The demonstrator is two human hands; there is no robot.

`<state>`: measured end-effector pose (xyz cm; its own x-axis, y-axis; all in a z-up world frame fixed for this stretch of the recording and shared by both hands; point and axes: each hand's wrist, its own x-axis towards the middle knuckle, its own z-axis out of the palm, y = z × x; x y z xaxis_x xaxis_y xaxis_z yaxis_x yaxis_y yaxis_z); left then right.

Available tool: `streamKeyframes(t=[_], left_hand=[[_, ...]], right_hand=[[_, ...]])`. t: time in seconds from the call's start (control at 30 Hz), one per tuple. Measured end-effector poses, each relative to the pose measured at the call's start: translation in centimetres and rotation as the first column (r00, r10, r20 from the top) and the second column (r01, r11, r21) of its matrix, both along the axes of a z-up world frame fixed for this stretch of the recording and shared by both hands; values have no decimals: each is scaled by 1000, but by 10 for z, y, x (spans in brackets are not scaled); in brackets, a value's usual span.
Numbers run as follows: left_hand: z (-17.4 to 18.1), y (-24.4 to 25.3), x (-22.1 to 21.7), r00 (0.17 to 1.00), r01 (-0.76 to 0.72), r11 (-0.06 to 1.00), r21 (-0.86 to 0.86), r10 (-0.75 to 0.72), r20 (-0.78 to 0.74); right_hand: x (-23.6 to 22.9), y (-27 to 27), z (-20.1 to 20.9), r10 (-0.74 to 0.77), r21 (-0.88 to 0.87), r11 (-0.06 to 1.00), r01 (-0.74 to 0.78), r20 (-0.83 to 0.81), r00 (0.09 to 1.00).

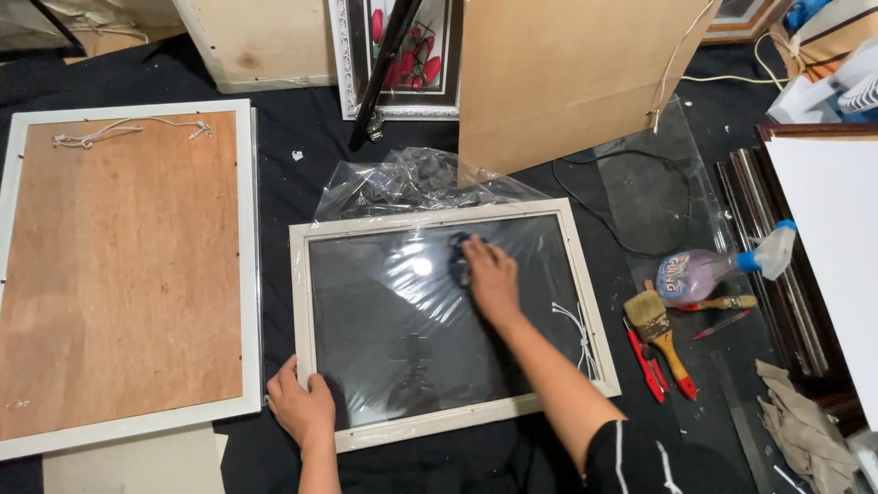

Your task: Applying a protective plastic film to the glass of a picture frame and then installing the backing board.

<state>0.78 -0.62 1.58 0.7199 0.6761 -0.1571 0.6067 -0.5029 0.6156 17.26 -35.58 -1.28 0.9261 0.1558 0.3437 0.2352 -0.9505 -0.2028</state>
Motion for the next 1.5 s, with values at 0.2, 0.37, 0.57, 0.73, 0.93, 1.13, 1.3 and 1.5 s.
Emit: streamKeyframes(t=[0.2,0.37,0.57,0.73,0.93,1.13,1.3,1.5], left_hand=[[13,-6,4,999,-11,1000,-12,11,-38],[11,-5,4,1000,-9,1000,-10,9,-14],[13,-8,4,997,-36,999,-29,34,-67],[17,-10,6,997,-46,999,-24,45,-62],[14,-13,5,997,-78,996,-35,77,-29],[9,-12,4,998,-68,997,-25,68,-15],[7,-10,4,998,-68,996,-63,68,-3],[-31,2,4,984,-56,998,-35,62,167]], right_hand=[[27,-157,11,-185,-240,947,211,126,975],[57,-139,-18,-287,25,958,287,0,958],[55,-54,-21,-304,66,951,301,40,952],[54,37,-23,-274,106,958,266,65,960],[46,159,-20,-156,131,980,152,19,988],[36,248,-7,323,218,930,-297,-95,942],[30,237,-5,489,230,859,-457,-106,866],[-70,228,40,501,231,860,-454,-222,837]])
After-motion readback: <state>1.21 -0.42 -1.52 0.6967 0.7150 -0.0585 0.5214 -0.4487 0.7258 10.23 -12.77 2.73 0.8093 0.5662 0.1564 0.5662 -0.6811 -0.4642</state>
